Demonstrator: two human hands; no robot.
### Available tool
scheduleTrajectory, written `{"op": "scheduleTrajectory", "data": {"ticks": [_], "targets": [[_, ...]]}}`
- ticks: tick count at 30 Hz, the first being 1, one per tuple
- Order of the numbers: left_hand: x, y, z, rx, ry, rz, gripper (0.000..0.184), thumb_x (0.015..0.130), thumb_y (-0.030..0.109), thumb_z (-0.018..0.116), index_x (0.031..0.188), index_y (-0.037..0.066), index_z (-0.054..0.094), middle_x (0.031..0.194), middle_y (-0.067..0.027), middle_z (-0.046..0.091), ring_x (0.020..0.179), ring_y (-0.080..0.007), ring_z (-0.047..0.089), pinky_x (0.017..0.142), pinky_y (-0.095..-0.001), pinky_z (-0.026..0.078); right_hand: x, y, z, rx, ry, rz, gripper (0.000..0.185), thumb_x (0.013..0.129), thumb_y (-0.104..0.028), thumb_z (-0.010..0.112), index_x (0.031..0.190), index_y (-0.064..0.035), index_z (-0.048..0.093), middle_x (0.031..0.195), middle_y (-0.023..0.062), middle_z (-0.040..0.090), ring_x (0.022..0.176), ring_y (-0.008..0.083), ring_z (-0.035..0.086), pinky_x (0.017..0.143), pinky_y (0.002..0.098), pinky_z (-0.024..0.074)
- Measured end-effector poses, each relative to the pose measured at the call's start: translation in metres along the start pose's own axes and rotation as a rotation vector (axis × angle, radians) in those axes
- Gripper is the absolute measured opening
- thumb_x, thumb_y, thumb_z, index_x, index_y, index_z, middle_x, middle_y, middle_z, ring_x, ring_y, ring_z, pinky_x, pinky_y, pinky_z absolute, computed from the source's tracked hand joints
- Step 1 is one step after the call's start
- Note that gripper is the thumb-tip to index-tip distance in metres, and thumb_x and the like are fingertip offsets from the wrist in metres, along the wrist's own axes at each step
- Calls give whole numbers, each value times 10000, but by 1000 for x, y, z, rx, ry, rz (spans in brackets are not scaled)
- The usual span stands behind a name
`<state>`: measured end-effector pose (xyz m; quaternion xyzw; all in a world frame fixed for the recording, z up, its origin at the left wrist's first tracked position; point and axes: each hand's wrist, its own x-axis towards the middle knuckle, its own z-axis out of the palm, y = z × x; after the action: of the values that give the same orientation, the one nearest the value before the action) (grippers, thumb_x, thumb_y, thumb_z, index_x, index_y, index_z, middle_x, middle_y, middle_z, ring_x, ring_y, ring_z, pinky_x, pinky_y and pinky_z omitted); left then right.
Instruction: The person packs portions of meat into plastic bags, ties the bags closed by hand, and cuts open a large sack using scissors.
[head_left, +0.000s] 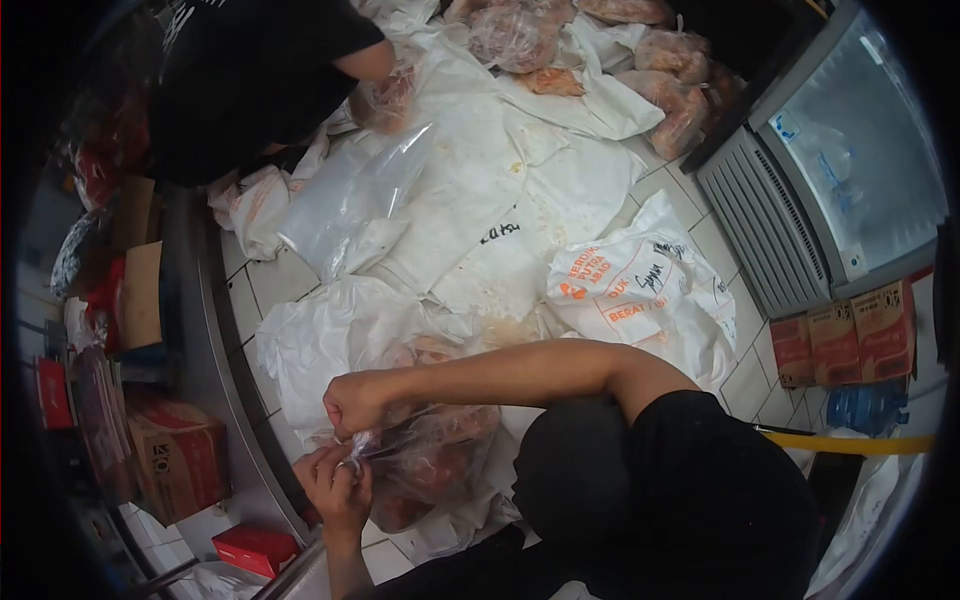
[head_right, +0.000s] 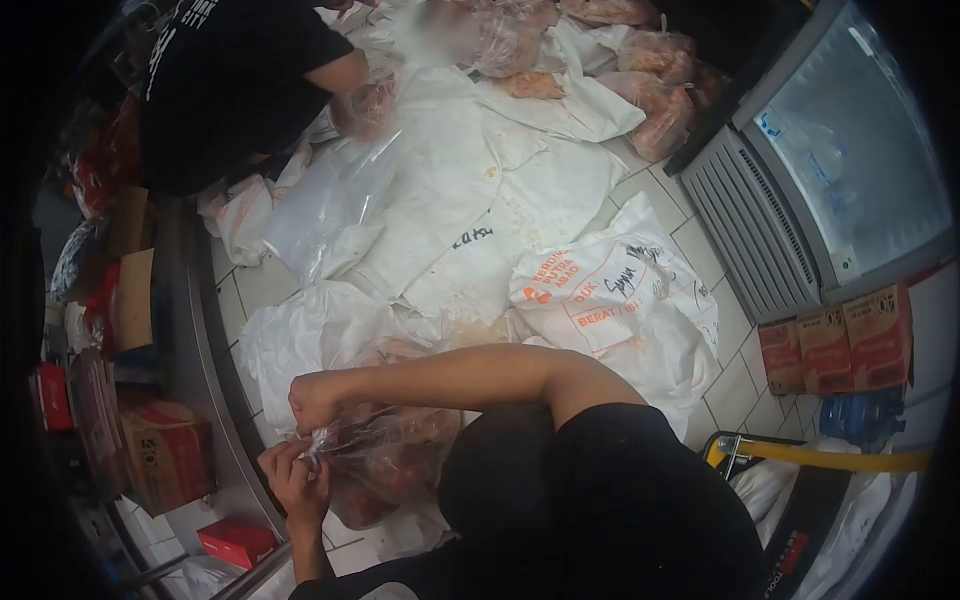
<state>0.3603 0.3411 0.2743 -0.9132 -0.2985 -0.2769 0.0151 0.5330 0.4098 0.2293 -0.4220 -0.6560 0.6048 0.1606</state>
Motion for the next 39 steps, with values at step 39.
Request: {"op": "scheduleTrajectory", "data": {"ticks": [39], "targets": [[-32,-13,15,-1234,-112,-1010,194,817,20,717,770,59,533,810,23,581,715,-32,507,650,-190,417,-57,1,45,709,274,-213,193,850,-129,628,746,-53,484,739,25,610,669,101,611,552,268,462]]}}
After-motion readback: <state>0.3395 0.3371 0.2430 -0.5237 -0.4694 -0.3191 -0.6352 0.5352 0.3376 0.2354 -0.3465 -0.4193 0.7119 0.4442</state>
